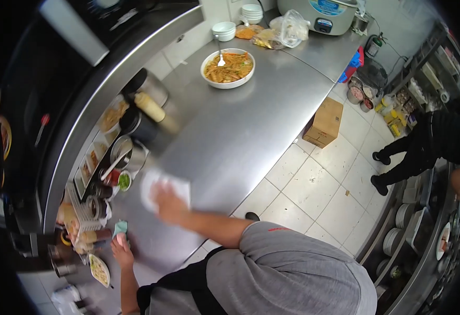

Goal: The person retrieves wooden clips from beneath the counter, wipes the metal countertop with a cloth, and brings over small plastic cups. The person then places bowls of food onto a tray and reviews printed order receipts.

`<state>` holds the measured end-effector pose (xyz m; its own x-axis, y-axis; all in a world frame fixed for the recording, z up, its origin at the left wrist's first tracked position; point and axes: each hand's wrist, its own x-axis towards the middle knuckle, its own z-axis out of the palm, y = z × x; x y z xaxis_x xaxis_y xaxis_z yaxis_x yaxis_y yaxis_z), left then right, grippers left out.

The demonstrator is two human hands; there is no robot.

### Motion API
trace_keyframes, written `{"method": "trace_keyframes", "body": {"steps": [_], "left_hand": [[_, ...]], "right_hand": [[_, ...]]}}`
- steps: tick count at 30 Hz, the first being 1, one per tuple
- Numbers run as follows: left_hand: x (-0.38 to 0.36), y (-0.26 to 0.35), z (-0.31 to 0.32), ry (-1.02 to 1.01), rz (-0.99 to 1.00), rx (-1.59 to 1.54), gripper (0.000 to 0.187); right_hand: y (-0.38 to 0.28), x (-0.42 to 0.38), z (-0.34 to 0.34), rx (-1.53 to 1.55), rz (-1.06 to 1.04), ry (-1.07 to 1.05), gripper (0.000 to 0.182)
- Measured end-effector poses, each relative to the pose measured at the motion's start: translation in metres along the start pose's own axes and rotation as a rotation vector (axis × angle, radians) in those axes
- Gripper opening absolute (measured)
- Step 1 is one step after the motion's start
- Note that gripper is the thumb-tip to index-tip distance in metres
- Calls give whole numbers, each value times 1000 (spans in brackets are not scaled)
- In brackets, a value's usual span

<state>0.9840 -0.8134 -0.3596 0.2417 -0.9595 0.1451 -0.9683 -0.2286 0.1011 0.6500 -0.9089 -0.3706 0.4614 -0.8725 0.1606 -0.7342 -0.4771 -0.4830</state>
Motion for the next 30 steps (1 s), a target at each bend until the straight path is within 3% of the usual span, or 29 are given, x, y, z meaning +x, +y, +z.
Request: {"method": "trace_keyframes", "body": {"steps": [2,3,5,7,9,10,12,16,19,21,23,25,27,28,29,30], "left_hand": [[0,-7,-1,-5,73,-47,50],[-2,-3,-6,0,84,-61,50],[-3,-2,-17,-19,103,-105,50],[-9,-5,-27,59,150,-170,47],[-18,-12,-36,125,188,-309,43],[-25,-18,-40,131,154,-307,43],[-43,-32,-44,343,204,-451,41],[-73,-64,-53,212,297,-302,39],[-93,-65,-64,65,353,-264,40],[-102,-58,-67,218,333,-163,43],[-105,-41,-74,288,355,-241,42],[-115,-19,-72,355,368,-316,41],[-126,4,-59,155,167,-997,39],[-129,15,-45,159,186,-997,39],[-132,25,-25,91,50,-1031,38],[-134,36,-11,21,-85,-1060,37]], "right_hand": [[-71,-47,54,68,-483,-91,68],[-91,-70,58,113,-628,-104,65],[-91,-88,52,218,-693,-270,64],[-77,-92,29,20,-559,-306,66],[-50,-101,5,-66,-338,-73,62],[-36,-99,-7,-160,-204,-86,62],[-24,-98,-22,-377,73,-84,65],[-63,-97,2,-405,353,6,74],[-114,-94,39,-439,254,-24,79],[-155,-94,64,-399,80,-49,78],[-198,-94,76,-296,-84,-185,78],[-220,-100,89,-163,-251,-186,75],[-217,-99,93,-75,-266,-190,67],[-207,-98,88,16,-289,-200,60],[-194,-98,77,10,-284,-182,60],[-180,-98,63,293,-268,-116,51]]}}
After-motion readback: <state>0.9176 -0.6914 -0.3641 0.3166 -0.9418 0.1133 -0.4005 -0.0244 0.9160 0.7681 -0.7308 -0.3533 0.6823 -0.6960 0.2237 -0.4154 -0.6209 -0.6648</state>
